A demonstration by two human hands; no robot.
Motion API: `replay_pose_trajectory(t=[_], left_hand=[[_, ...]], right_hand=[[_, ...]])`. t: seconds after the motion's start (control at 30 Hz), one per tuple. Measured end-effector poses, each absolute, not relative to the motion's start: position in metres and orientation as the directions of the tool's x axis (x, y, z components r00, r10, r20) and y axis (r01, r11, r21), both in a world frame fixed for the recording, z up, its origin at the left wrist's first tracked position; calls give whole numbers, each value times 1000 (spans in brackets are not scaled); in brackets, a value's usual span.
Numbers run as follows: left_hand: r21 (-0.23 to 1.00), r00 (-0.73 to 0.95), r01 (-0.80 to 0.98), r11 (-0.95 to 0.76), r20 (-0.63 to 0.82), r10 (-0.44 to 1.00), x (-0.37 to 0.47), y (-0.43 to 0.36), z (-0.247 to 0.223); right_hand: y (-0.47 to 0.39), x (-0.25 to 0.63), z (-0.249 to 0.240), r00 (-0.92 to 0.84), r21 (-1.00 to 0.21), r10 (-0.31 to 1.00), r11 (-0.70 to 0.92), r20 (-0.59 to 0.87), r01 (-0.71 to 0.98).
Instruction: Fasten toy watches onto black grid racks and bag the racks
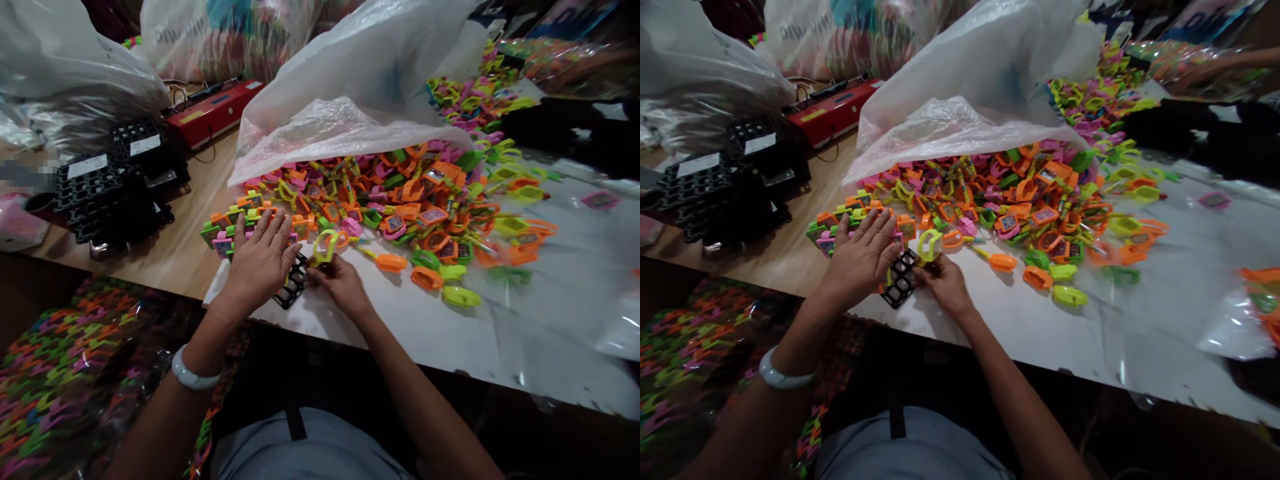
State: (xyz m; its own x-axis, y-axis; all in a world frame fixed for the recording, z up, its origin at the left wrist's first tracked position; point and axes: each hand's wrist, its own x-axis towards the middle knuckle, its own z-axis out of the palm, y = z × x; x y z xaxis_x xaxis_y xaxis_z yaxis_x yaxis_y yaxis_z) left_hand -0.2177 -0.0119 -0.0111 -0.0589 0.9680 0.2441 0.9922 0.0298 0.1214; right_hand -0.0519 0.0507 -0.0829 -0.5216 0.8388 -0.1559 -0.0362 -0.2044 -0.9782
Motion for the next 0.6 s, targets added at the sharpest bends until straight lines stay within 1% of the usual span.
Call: replay_pose_trajectory(t=[0.07, 0.13, 0.17, 0.23, 0.3, 0.37, 0.5, 0.6], left_hand=[[129, -74, 991, 42, 259, 963, -218, -12, -11], [136, -77, 990, 42, 263, 962, -218, -13, -11], [140, -75, 989, 39, 259, 963, -218, -14, -10], [150, -72, 988, 36, 247, 966, -218, -15, -9], [157, -74, 987, 36, 238, 969, -218, -15, -8], [158, -71, 987, 34, 239, 968, -218, -15, -8], [143, -63, 989, 30, 231, 971, -217, -15, -9], [132, -75, 990, 46, 223, 972, -217, -19, -9]], right_hand=[[47, -69, -91, -567, -970, 806, -236, -166, -52], [45, -78, -99, -560, -980, 814, -199, -156, -17], [44, -80, -102, -548, -990, 826, -140, -130, 23], [44, -79, -103, -544, -992, 838, 42, -29, 118], [43, -78, -101, -578, -951, 811, 239, 86, 194], [40, -79, -98, -610, -897, 778, 368, 153, 244], [33, -86, -103, -577, -796, 799, 456, 168, 399], [30, -90, -108, -584, -753, 793, 489, 173, 440]])
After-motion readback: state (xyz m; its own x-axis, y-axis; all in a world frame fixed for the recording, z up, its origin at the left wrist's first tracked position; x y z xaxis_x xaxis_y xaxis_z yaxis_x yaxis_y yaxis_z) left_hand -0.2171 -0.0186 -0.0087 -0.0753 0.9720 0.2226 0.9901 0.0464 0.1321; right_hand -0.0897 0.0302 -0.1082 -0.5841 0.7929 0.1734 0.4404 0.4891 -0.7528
